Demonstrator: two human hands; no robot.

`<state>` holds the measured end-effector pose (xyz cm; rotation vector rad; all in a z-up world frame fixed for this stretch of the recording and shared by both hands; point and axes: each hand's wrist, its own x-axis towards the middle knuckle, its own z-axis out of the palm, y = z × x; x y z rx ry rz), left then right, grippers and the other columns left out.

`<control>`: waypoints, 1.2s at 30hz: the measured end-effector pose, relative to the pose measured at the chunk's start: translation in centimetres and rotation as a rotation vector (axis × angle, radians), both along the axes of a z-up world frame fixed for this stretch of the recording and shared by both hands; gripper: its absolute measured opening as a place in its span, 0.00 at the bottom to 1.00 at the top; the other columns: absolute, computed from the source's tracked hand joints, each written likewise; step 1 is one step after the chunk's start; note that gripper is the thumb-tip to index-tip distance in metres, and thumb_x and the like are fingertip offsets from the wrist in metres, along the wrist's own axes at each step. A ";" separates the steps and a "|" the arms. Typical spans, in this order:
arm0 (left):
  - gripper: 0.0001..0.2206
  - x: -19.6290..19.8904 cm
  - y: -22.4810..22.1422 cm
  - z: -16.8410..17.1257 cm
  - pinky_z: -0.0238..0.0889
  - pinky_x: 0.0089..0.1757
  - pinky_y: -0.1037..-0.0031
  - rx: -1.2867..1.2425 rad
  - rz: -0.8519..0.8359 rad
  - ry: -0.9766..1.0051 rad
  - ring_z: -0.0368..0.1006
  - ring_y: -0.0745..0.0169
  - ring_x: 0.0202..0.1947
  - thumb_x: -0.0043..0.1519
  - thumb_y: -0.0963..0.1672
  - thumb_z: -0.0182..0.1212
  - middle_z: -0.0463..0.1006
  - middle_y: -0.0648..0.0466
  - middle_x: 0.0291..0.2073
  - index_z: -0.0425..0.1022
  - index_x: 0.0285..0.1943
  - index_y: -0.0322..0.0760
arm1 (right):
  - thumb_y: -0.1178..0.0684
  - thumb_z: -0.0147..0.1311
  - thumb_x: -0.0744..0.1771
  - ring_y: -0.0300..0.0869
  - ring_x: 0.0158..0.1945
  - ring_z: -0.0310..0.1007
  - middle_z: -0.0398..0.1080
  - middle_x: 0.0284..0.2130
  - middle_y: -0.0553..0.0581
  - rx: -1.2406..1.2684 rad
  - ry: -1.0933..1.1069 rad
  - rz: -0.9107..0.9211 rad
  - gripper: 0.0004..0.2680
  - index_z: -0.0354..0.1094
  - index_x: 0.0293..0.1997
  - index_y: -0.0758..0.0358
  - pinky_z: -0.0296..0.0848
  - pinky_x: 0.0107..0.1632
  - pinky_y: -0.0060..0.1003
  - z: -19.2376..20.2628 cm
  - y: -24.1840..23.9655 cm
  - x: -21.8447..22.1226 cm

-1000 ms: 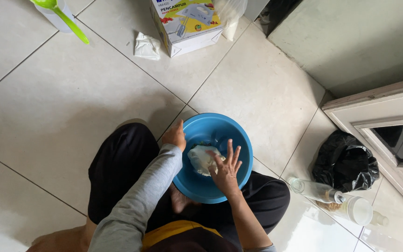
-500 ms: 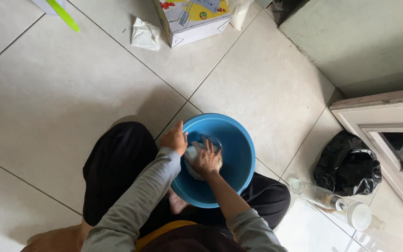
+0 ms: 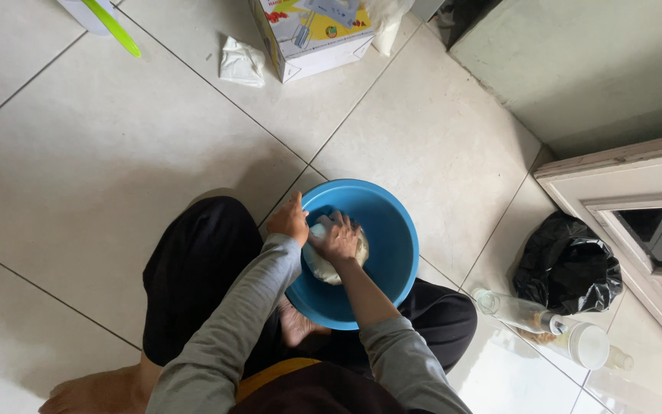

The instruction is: The person is kneading a ball of dough in a blue plastic bowl while sitting on the floor.

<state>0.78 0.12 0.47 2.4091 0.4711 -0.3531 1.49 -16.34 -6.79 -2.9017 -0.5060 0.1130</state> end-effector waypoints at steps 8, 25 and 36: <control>0.15 -1.6 0.0 -1.0 0.74 0.48 0.50 0.034 0.016 0.008 0.81 0.43 0.49 0.69 0.48 0.54 0.82 0.46 0.50 0.64 0.62 0.43 | 0.24 0.50 0.63 0.56 0.54 0.76 0.75 0.45 0.56 -0.133 0.340 0.070 0.20 0.69 0.46 0.46 0.68 0.57 0.64 5.6 -2.0 -3.4; 0.26 -1.3 0.5 -4.4 0.73 0.51 0.48 -0.016 0.027 0.042 0.78 0.38 0.54 0.70 0.49 0.54 0.78 0.40 0.58 0.56 0.77 0.45 | 0.59 0.62 0.54 0.43 0.26 0.75 0.74 0.22 0.57 1.262 0.300 -0.364 0.10 0.72 0.34 0.58 0.73 0.30 0.38 8.2 -10.2 -10.8; 0.24 -2.4 0.8 -1.5 0.73 0.51 0.52 -0.002 0.052 0.039 0.77 0.42 0.55 0.72 0.48 0.51 0.77 0.44 0.60 0.57 0.77 0.43 | 0.59 0.54 0.58 0.44 0.22 0.70 0.65 0.21 0.56 2.104 0.352 -0.015 0.12 0.53 0.38 0.52 0.69 0.26 0.33 15.8 -7.0 -7.2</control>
